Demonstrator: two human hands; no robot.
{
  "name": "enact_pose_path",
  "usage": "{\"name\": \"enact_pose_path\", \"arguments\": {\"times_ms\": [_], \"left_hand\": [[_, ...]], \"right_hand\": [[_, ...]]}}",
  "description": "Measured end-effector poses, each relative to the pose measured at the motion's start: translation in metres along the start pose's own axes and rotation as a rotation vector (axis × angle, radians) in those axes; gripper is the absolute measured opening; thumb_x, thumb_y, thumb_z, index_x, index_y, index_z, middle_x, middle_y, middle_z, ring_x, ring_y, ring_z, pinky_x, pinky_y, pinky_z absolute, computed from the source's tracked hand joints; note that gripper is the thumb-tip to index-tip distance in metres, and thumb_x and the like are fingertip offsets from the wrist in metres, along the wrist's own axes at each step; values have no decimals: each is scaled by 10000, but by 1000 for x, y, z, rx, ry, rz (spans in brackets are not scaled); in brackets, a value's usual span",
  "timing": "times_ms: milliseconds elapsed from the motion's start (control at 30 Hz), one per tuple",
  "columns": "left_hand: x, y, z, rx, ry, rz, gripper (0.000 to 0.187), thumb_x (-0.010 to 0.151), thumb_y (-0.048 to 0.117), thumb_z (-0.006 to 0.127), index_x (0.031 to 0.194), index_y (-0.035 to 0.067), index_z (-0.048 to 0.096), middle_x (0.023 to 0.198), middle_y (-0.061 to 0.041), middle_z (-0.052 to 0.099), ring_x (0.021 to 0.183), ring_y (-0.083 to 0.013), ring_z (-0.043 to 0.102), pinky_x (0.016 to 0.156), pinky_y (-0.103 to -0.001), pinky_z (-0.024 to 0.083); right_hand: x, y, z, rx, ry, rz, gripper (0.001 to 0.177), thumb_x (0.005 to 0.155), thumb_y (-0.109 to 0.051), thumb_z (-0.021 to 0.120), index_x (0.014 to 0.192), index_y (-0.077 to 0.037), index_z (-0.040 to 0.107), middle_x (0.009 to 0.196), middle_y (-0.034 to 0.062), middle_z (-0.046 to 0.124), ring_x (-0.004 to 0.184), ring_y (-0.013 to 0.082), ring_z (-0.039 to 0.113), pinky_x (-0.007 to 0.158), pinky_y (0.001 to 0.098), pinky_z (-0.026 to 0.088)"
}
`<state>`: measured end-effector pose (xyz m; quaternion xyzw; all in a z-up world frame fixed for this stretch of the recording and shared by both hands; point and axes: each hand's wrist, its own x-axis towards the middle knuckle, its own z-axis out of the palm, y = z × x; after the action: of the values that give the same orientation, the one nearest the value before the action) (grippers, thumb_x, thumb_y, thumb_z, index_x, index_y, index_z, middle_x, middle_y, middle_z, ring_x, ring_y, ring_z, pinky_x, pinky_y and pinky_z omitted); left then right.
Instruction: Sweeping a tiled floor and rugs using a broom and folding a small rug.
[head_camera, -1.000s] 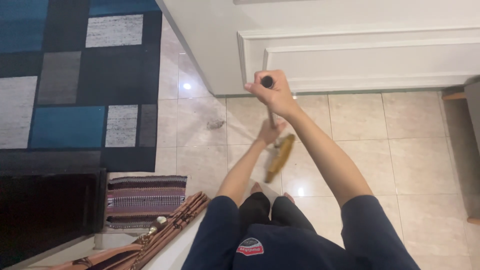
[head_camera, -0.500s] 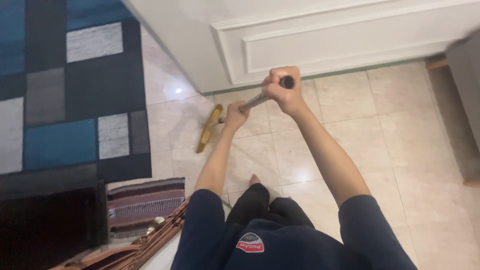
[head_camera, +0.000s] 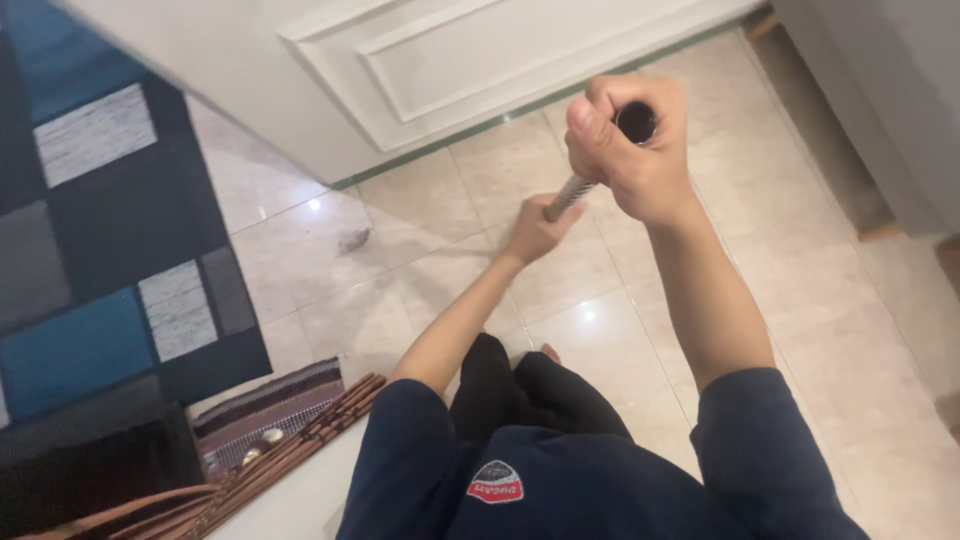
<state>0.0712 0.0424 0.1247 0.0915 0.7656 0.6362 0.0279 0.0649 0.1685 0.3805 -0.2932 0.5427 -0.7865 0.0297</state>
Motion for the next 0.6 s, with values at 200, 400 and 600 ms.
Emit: {"name": "enact_pose_path", "arguments": {"times_ms": [200, 400, 600], "left_hand": [[2, -7, 124, -189, -268, -168, 441, 996, 318, 701, 704, 18, 563, 600, 29, 506, 575, -69, 435, 508, -316, 375], [20, -122, 183, -145, -360, -112, 270, 942, 260, 661, 805, 29, 633, 658, 13, 632, 637, -72, 576, 555, -323, 474], [41, -150, 99, -26, -291, -99, 220, 944, 204, 705, 855, 6, 673, 653, -30, 623, 638, -96, 567, 552, -338, 458]], "right_hand": [[-37, -22, -43, -336, 118, 117, 512, 1072, -156, 673, 648, -97, 393, 588, -48, 410, 528, 42, 339, 474, 251, 229], [-52, 79, -86, -565, 91, 279, 503, 969, -178, 744, 589, -119, 419, 540, -92, 392, 513, 20, 331, 474, 247, 229], [-15, 110, -54, -371, 1, 301, 483, 954, -188, 737, 599, -113, 418, 545, -89, 384, 532, 25, 337, 484, 251, 254]]}}
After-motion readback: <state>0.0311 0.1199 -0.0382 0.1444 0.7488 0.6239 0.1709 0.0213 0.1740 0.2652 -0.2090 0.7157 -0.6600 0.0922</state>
